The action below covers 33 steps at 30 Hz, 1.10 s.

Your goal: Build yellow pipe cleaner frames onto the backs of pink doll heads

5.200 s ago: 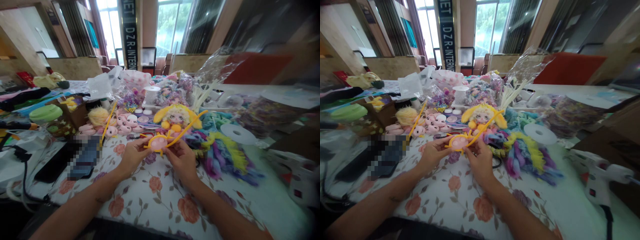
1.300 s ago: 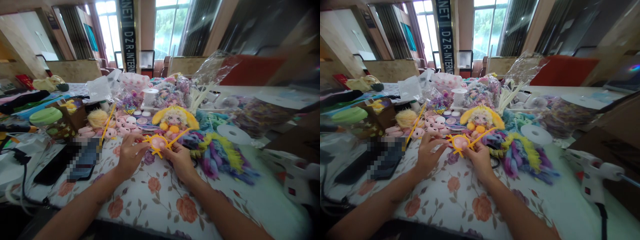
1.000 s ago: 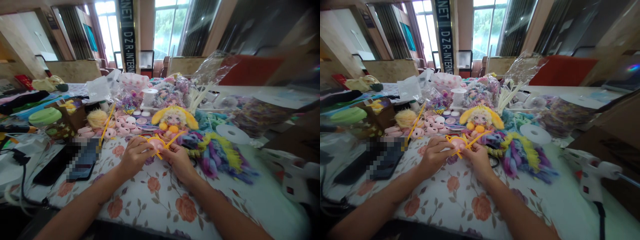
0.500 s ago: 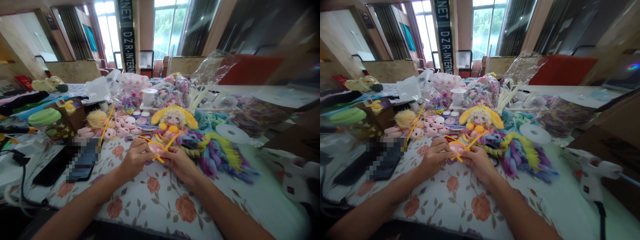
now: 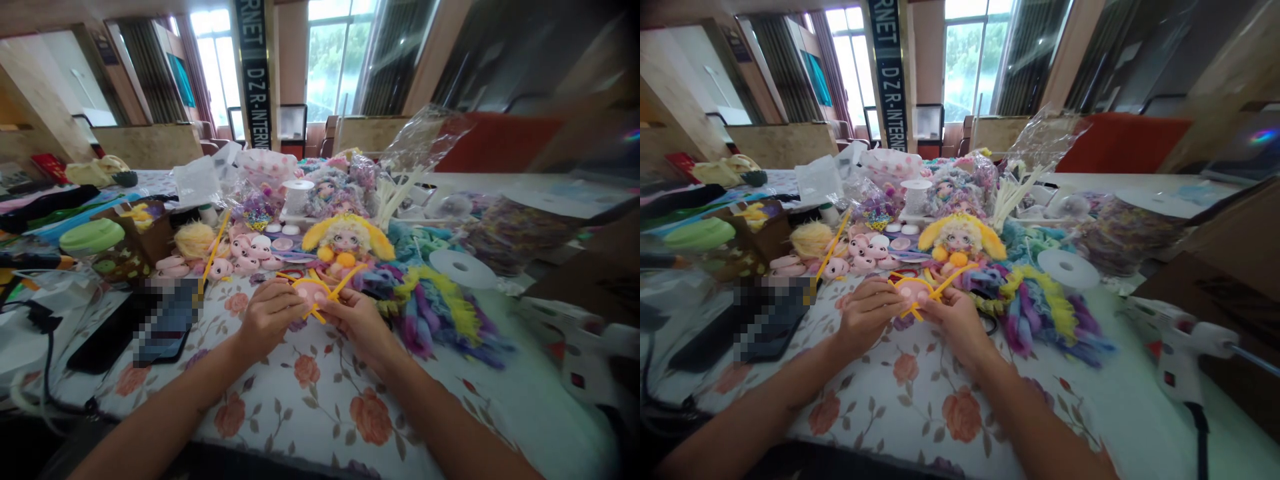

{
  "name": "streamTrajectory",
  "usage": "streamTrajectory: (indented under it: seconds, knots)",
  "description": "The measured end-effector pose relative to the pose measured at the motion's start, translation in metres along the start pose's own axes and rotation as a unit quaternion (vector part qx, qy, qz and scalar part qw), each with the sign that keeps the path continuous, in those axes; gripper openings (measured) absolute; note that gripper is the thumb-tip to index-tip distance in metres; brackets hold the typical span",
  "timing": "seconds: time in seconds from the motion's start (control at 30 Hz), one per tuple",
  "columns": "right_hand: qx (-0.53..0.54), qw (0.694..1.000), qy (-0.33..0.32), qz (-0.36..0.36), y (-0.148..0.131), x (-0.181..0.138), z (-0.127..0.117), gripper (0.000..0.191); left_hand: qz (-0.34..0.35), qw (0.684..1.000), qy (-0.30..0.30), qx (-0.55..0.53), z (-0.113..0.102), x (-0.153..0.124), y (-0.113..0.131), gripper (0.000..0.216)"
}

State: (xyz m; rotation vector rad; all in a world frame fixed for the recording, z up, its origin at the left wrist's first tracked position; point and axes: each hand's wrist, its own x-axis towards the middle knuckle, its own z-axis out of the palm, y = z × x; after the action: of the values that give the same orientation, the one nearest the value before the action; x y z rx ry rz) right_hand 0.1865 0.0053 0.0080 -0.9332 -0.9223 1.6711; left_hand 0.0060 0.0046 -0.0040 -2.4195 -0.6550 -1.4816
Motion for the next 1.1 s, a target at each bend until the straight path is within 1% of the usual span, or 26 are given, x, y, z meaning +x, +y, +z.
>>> streamTrajectory:
  seconds: [0.1,0.23,0.3,0.4,0.47,0.5,0.57,0.67,0.7,0.77,0.83,0.9,0.97,1.0,1.07,1.1]
  knots:
    - [-0.044,0.997,0.035,-0.048,0.000,-0.002,0.003,0.049,0.003,1.000,0.001,0.026,-0.002,0.001,0.001,0.027]
    - [-0.087,0.987,0.070,-0.116,0.001,-0.002,0.003,0.048,-0.009,0.999,-0.015,0.035,-0.002,0.002,0.001,0.027]
    - [-0.104,0.982,0.077,-0.136,0.003,0.000,0.001,0.050,-0.018,0.999,-0.029,0.038,-0.001,0.002,0.001,0.029]
    - [-0.144,0.976,0.079,-0.146,0.006,0.003,0.000,0.051,-0.037,0.998,-0.048,0.031,0.001,0.002,0.003,0.029]
    - [-0.164,0.971,0.064,-0.164,0.009,0.003,-0.001,0.047,-0.047,0.998,-0.042,0.014,0.003,0.002,0.003,0.025]
    - [-0.172,0.967,0.056,-0.177,0.010,0.003,-0.001,0.045,-0.057,0.998,-0.027,0.005,0.003,0.002,0.004,0.023]
    - [-0.184,0.961,0.050,-0.200,0.013,0.004,-0.001,0.041,-0.096,0.995,0.029,0.001,0.002,0.002,0.003,0.017]
    - [-0.190,0.959,0.062,-0.202,0.016,0.004,-0.002,0.044,-0.194,0.973,0.126,0.001,-0.002,0.002,0.001,0.008]
    - [-0.190,0.959,0.071,-0.199,0.016,0.005,-0.002,0.045,-0.236,0.961,0.142,-0.009,-0.004,0.002,0.001,0.006]
    - [-0.185,0.960,0.087,-0.190,0.016,0.004,-0.002,0.048,-0.340,0.929,0.141,-0.044,-0.005,0.003,0.003,0.007]
    - [-0.168,0.964,0.102,-0.179,0.015,0.004,-0.001,0.051,-0.450,0.881,0.121,-0.076,-0.002,0.002,0.006,0.017]
    - [-0.145,0.969,0.111,-0.166,0.013,0.002,0.001,0.052,-0.527,0.834,0.096,-0.132,0.003,0.002,0.009,0.024]
    - [-0.120,0.975,0.109,-0.154,0.011,0.001,0.003,0.051,-0.570,0.784,0.069,-0.233,0.009,0.001,0.010,0.027]
    - [-0.108,0.978,0.102,-0.148,0.011,0.000,0.004,0.051,-0.584,0.754,0.058,-0.294,0.011,0.001,0.010,0.030]
    - [-0.090,0.983,0.083,-0.135,0.010,-0.002,0.007,0.050,-0.598,0.695,0.049,-0.397,0.015,0.001,0.010,0.036]
    - [-0.086,0.985,0.073,-0.131,0.009,-0.003,0.009,0.050,-0.600,0.672,0.052,-0.430,0.016,0.002,0.010,0.038]
